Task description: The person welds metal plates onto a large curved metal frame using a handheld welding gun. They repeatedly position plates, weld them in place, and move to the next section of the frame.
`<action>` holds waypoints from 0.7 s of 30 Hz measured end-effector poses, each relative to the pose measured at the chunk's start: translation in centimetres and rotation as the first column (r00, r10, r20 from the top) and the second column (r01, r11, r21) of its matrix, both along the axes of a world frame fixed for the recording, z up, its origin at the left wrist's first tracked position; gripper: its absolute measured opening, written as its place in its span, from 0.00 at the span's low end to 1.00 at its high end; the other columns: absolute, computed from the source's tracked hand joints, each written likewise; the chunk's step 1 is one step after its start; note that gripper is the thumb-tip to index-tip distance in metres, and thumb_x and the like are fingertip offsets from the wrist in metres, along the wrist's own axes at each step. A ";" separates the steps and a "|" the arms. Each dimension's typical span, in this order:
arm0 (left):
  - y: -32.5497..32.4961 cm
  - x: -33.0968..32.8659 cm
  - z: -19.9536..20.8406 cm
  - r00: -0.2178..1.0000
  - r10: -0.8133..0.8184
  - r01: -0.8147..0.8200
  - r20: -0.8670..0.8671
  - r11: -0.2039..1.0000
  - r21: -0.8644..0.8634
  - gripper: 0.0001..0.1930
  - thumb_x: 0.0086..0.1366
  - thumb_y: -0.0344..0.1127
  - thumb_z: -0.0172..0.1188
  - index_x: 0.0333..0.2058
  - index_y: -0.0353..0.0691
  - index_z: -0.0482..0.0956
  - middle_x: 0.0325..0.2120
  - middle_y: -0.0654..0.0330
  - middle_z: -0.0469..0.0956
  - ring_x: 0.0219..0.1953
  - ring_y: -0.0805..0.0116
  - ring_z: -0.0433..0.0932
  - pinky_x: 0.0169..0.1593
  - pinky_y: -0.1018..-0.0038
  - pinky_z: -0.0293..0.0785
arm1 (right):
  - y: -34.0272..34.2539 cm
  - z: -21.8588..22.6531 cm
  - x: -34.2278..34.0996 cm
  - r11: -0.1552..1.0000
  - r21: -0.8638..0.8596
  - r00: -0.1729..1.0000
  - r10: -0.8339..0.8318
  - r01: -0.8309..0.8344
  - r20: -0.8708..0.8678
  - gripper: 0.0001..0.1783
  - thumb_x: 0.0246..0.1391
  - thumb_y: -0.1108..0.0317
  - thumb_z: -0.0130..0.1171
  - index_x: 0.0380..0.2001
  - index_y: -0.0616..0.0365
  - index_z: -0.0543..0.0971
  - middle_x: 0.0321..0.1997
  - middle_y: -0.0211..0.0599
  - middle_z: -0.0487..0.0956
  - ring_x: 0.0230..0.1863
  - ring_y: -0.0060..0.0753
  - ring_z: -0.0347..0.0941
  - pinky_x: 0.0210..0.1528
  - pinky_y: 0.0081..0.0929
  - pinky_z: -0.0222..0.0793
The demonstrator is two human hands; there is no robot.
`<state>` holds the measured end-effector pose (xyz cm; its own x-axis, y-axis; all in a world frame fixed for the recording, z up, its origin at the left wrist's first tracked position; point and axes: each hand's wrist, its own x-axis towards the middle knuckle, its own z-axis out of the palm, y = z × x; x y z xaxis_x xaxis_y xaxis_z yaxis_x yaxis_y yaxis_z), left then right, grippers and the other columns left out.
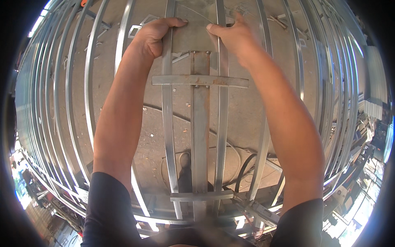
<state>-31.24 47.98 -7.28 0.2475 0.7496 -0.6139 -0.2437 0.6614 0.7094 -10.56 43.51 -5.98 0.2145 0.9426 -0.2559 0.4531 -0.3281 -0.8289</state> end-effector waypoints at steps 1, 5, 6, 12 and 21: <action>-0.1 0.0 0.0 1.000 0.024 -0.024 -0.010 1.000 0.014 0.13 0.64 0.29 0.65 0.43 0.27 0.80 0.39 0.46 0.84 0.37 0.57 0.86 0.43 0.62 0.87 | 0.0 -0.5 0.0 0.998 -0.058 0.980 -0.045 0.034 -0.194 0.54 0.53 0.62 0.72 0.75 0.64 0.51 0.65 0.55 0.73 0.60 0.43 0.75 0.60 0.39 0.72; -0.7 0.0 0.2 1.000 0.012 -0.012 -0.017 0.999 0.047 0.14 0.65 0.31 0.65 0.45 0.28 0.79 0.40 0.47 0.83 0.39 0.58 0.85 0.44 0.63 0.86 | 0.6 -1.2 0.5 0.990 -0.143 0.816 -0.069 -0.017 -0.574 0.54 0.55 0.69 0.70 0.75 0.67 0.47 0.68 0.56 0.69 0.60 0.40 0.75 0.60 0.40 0.72; -0.9 -0.1 0.3 1.000 -0.002 0.003 -0.018 0.999 0.051 0.15 0.65 0.32 0.65 0.47 0.29 0.79 0.41 0.49 0.83 0.39 0.59 0.85 0.45 0.64 0.86 | 0.5 -1.2 0.6 0.989 -0.149 0.809 -0.072 -0.020 -0.584 0.54 0.55 0.70 0.70 0.75 0.67 0.47 0.67 0.56 0.69 0.59 0.39 0.75 0.60 0.39 0.72; -0.8 1.0 0.3 1.000 -0.019 0.019 -0.019 0.999 0.033 0.15 0.66 0.33 0.65 0.48 0.30 0.79 0.41 0.51 0.83 0.40 0.61 0.85 0.46 0.66 0.85 | -2.4 1.8 0.2 0.990 -0.073 0.978 -0.134 0.124 -0.159 0.47 0.55 0.69 0.70 0.73 0.60 0.58 0.64 0.48 0.74 0.58 0.36 0.76 0.59 0.35 0.74; -0.5 0.3 -0.8 0.998 0.063 -0.065 0.026 0.996 0.064 0.12 0.62 0.28 0.67 0.43 0.31 0.83 0.40 0.53 0.84 0.38 0.62 0.84 0.43 0.63 0.85 | -42.3 14.7 16.6 0.990 0.122 0.456 -0.140 0.069 0.879 0.23 0.70 0.70 0.53 0.65 0.65 0.68 0.63 0.42 0.75 0.64 0.34 0.71 0.68 0.33 0.65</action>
<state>-30.92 47.52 -8.03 0.2115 0.8027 -0.5577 -0.3016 0.5963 0.7439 6.05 1.18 8.71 0.3901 0.9020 0.1852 0.9194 -0.3927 -0.0236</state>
